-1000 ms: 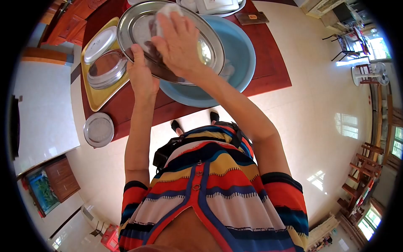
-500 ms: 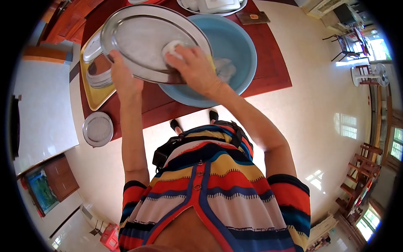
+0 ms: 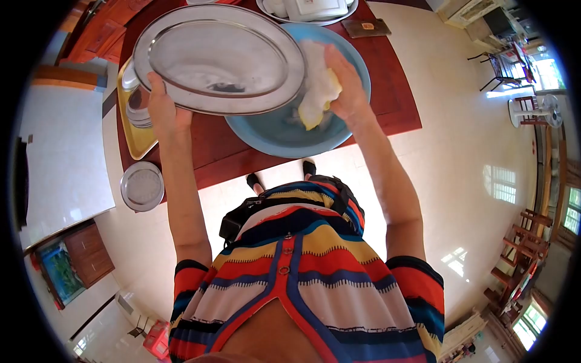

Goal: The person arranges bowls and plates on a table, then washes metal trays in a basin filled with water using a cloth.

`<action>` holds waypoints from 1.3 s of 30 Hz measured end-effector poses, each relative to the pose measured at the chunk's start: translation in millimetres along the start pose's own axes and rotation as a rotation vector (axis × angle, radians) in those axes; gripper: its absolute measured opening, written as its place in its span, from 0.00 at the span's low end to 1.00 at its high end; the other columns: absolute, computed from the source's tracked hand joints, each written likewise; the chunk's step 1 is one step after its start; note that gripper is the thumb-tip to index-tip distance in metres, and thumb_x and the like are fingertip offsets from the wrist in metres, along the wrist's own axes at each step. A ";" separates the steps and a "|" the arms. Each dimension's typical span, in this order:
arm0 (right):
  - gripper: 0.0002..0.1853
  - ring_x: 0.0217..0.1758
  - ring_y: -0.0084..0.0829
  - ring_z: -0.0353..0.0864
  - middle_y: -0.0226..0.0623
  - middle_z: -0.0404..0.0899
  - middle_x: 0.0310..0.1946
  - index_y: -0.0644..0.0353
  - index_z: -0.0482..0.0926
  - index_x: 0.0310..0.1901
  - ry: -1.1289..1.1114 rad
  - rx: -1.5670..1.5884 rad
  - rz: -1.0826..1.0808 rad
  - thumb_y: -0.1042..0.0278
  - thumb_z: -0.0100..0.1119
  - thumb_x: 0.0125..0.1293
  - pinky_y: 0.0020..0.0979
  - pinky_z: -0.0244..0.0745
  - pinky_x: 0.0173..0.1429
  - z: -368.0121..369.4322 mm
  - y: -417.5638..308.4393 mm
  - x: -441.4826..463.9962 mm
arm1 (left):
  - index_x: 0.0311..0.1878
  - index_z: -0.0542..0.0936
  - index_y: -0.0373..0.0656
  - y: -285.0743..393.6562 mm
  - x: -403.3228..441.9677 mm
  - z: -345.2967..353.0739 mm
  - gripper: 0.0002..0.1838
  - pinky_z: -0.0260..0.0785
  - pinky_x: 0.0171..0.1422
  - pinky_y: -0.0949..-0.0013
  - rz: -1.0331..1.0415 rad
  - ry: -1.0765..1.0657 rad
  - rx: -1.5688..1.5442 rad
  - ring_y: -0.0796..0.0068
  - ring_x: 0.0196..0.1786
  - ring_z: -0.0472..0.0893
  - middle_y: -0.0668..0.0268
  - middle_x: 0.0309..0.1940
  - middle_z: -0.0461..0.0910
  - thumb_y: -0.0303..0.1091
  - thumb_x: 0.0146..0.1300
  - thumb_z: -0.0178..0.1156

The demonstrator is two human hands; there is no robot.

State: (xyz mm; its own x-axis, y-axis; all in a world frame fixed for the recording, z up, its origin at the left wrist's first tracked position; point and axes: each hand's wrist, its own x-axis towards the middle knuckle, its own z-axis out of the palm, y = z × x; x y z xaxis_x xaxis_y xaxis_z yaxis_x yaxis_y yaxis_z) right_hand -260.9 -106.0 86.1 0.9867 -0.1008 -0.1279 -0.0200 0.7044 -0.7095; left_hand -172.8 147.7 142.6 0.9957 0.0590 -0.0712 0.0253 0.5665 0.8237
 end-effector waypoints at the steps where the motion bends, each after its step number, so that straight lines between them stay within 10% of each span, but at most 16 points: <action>1: 0.24 0.54 0.29 0.71 0.34 0.71 0.53 0.58 0.67 0.58 -0.002 -0.001 0.001 0.51 0.47 0.68 0.34 0.67 0.58 2.7 1.8 -2.0 | 0.60 0.61 0.31 -2.5 0.8 1.2 0.24 0.66 0.61 0.58 -0.010 -0.015 -0.006 0.60 0.58 0.70 0.54 0.58 0.67 0.42 0.71 0.40; 7: 0.25 0.58 0.30 0.69 0.33 0.70 0.56 0.57 0.66 0.59 -0.050 0.285 -0.019 0.49 0.44 0.68 0.35 0.67 0.60 18.6 0.4 -17.4 | 0.53 0.69 0.35 -19.1 3.9 1.7 0.17 0.70 0.57 0.63 -0.179 0.074 -0.054 0.67 0.50 0.75 0.59 0.47 0.75 0.29 0.63 0.55; 10: 0.23 0.61 0.30 0.67 0.34 0.68 0.59 0.56 0.65 0.60 -0.482 0.659 -0.015 0.52 0.44 0.69 0.34 0.66 0.61 2.3 6.3 -9.4 | 0.50 0.71 0.35 -19.5 1.1 6.7 0.16 0.71 0.54 0.65 -0.291 0.029 -0.134 0.68 0.46 0.76 0.61 0.42 0.76 0.23 0.58 0.58; 14: 0.22 0.59 0.29 0.69 0.33 0.70 0.57 0.56 0.66 0.59 -0.133 0.198 -0.305 0.56 0.44 0.68 0.34 0.67 0.60 -4.8 18.2 -5.1 | 0.48 0.72 0.34 -38.1 0.6 11.9 0.15 0.72 0.51 0.66 -0.377 -0.044 -0.122 0.68 0.44 0.77 0.61 0.41 0.77 0.22 0.56 0.59; 28: 0.21 0.57 0.32 0.70 0.37 0.70 0.56 0.58 0.67 0.59 0.122 0.008 -0.176 0.58 0.43 0.67 0.34 0.68 0.59 -4.8 78.9 -13.0 | 0.35 0.78 0.37 -47.1 -21.5 18.4 0.07 0.70 0.48 0.70 -0.319 0.087 -0.021 0.73 0.37 0.77 0.65 0.33 0.79 0.29 0.55 0.61; 34: 0.21 0.56 0.33 0.70 0.38 0.70 0.55 0.59 0.67 0.58 0.173 -0.721 -0.137 0.58 0.42 0.67 0.34 0.68 0.59 -19.8 56.5 -20.4 | 0.39 0.77 0.34 -32.2 -6.5 4.3 0.09 0.72 0.48 0.68 -0.266 0.017 0.000 0.71 0.39 0.78 0.63 0.35 0.79 0.26 0.55 0.60; 37: 0.20 0.56 0.35 0.70 0.39 0.71 0.55 0.58 0.67 0.58 -0.438 0.621 0.029 0.62 0.44 0.66 0.35 0.66 0.61 -8.5 24.6 -20.6 | 0.41 0.76 0.34 -27.0 -8.9 4.7 0.11 0.72 0.48 0.70 -0.267 0.008 -0.014 0.71 0.39 0.78 0.62 0.36 0.78 0.24 0.54 0.60; 39: 0.20 0.56 0.34 0.71 0.38 0.72 0.54 0.59 0.69 0.57 -0.377 0.756 0.066 0.61 0.46 0.66 0.36 0.66 0.62 -11.5 12.5 -23.8 | 0.42 0.76 0.34 -28.1 -5.2 -3.1 0.12 0.72 0.49 0.70 -0.262 0.026 0.027 0.71 0.40 0.78 0.62 0.36 0.78 0.23 0.54 0.60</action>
State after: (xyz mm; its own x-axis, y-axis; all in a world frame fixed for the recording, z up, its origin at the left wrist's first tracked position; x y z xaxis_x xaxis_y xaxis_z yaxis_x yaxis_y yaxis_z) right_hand -286.5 -102.9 72.3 0.9778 0.1035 0.1820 -0.0984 0.9945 -0.0368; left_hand -179.0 134.1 118.1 0.9522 -0.0653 -0.2983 0.2847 0.5432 0.7899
